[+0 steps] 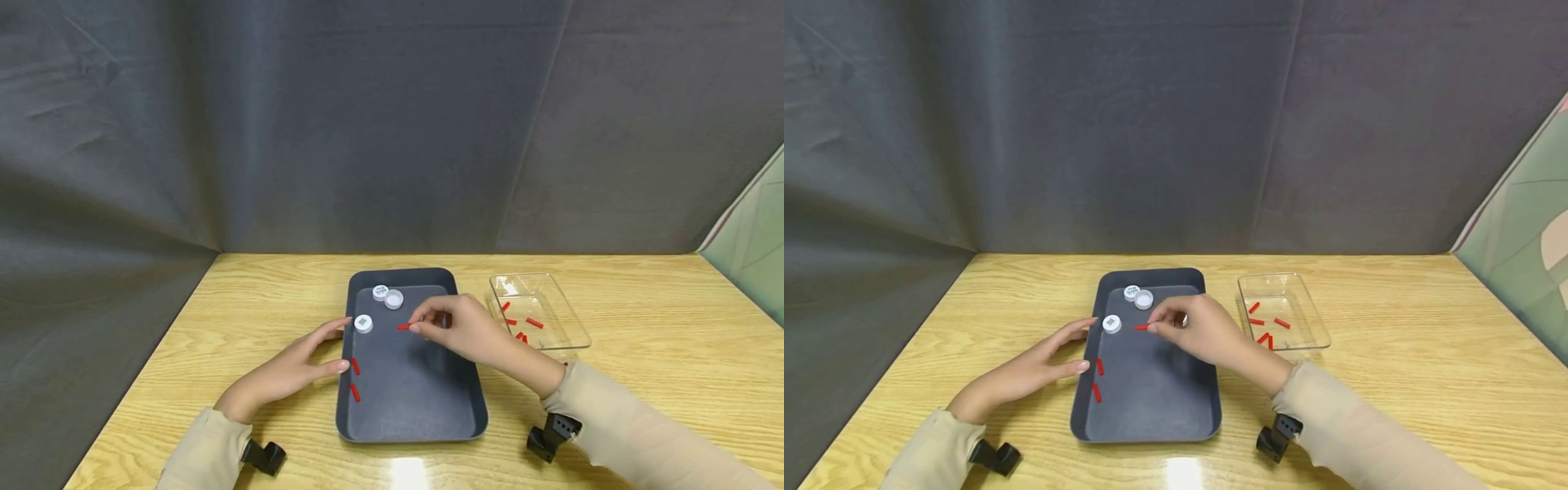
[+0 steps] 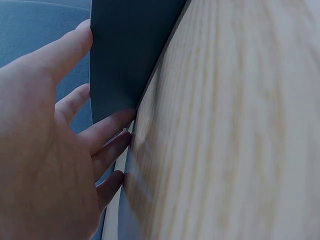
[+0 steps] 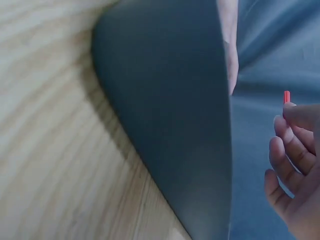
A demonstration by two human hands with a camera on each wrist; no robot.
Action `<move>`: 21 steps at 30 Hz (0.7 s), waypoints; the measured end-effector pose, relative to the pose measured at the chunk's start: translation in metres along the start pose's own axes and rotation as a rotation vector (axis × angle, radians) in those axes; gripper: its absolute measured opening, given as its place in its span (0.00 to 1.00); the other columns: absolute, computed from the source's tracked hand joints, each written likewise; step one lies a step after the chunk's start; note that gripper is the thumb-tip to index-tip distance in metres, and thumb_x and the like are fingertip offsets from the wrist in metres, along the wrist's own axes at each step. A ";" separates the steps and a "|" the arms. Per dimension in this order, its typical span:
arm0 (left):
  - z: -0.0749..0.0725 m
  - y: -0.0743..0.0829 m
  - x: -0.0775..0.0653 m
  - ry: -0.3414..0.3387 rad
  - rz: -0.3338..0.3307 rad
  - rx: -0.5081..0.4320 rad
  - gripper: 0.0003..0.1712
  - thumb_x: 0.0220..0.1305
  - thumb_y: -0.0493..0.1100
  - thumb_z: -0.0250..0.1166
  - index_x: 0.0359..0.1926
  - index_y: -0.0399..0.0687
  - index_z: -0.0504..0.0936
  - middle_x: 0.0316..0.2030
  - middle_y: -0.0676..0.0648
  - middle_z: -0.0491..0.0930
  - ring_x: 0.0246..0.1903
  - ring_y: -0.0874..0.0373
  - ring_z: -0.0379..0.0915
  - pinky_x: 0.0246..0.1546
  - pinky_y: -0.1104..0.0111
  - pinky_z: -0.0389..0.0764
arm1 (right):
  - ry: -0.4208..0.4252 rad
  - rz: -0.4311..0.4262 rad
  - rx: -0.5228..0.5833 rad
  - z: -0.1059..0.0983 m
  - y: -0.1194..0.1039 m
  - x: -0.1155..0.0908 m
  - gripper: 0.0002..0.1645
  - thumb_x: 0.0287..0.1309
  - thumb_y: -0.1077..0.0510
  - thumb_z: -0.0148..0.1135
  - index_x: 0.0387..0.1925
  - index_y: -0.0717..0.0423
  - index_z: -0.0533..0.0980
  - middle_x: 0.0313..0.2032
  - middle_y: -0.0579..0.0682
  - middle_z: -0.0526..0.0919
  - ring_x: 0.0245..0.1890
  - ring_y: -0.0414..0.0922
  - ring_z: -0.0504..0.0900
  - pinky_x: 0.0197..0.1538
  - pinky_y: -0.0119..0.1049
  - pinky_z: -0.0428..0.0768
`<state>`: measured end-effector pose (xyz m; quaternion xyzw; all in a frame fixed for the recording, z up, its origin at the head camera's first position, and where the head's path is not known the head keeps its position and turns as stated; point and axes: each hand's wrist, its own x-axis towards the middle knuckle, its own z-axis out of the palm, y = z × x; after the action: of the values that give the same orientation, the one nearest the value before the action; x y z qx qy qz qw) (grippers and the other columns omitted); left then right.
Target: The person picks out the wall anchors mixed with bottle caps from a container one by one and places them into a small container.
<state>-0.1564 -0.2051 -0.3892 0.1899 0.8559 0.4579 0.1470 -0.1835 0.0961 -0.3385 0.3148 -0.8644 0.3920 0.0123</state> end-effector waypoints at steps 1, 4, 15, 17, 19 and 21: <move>0.000 0.000 0.000 0.000 -0.009 0.001 0.40 0.59 0.60 0.62 0.69 0.69 0.55 0.64 0.56 0.62 0.64 0.57 0.55 0.61 0.49 0.54 | 0.006 0.014 0.004 -0.002 -0.001 -0.003 0.02 0.54 0.51 0.67 0.31 0.41 0.81 0.21 0.35 0.77 0.20 0.37 0.72 0.23 0.31 0.71; 0.000 0.001 -0.001 0.000 -0.022 -0.005 0.41 0.57 0.62 0.62 0.69 0.70 0.55 0.63 0.61 0.60 0.64 0.60 0.55 0.61 0.52 0.55 | 0.027 0.030 0.010 -0.010 -0.004 -0.014 0.02 0.53 0.52 0.67 0.31 0.41 0.81 0.22 0.35 0.78 0.20 0.37 0.73 0.24 0.31 0.72; 0.000 0.003 -0.003 0.006 -0.019 0.007 0.39 0.57 0.61 0.62 0.68 0.72 0.56 0.64 0.59 0.60 0.64 0.59 0.54 0.62 0.51 0.55 | 0.131 0.003 -0.039 -0.037 0.003 -0.039 0.04 0.54 0.55 0.66 0.31 0.40 0.82 0.25 0.35 0.81 0.24 0.36 0.74 0.28 0.31 0.73; 0.000 0.003 -0.003 0.006 -0.008 0.008 0.39 0.58 0.60 0.62 0.68 0.72 0.56 0.64 0.57 0.61 0.65 0.57 0.54 0.62 0.50 0.55 | 0.147 0.009 -0.048 -0.042 0.006 -0.042 0.04 0.54 0.55 0.66 0.31 0.40 0.82 0.26 0.35 0.80 0.24 0.37 0.73 0.27 0.31 0.72; 0.000 0.002 -0.003 0.006 -0.005 0.007 0.39 0.58 0.60 0.62 0.68 0.72 0.56 0.64 0.57 0.61 0.65 0.57 0.54 0.62 0.50 0.55 | 0.157 0.020 -0.052 -0.046 0.008 -0.045 0.03 0.54 0.55 0.66 0.31 0.41 0.82 0.26 0.36 0.81 0.24 0.37 0.73 0.27 0.31 0.72; 0.000 0.001 -0.003 0.005 -0.006 0.008 0.39 0.58 0.61 0.62 0.68 0.72 0.55 0.64 0.57 0.61 0.65 0.57 0.54 0.62 0.50 0.54 | 0.171 0.025 -0.070 -0.050 0.010 -0.047 0.02 0.54 0.55 0.67 0.31 0.43 0.82 0.26 0.37 0.80 0.23 0.38 0.73 0.27 0.31 0.72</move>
<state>-0.1537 -0.2055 -0.3882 0.1869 0.8585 0.4548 0.1456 -0.1623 0.1603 -0.3233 0.2685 -0.8772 0.3872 0.0921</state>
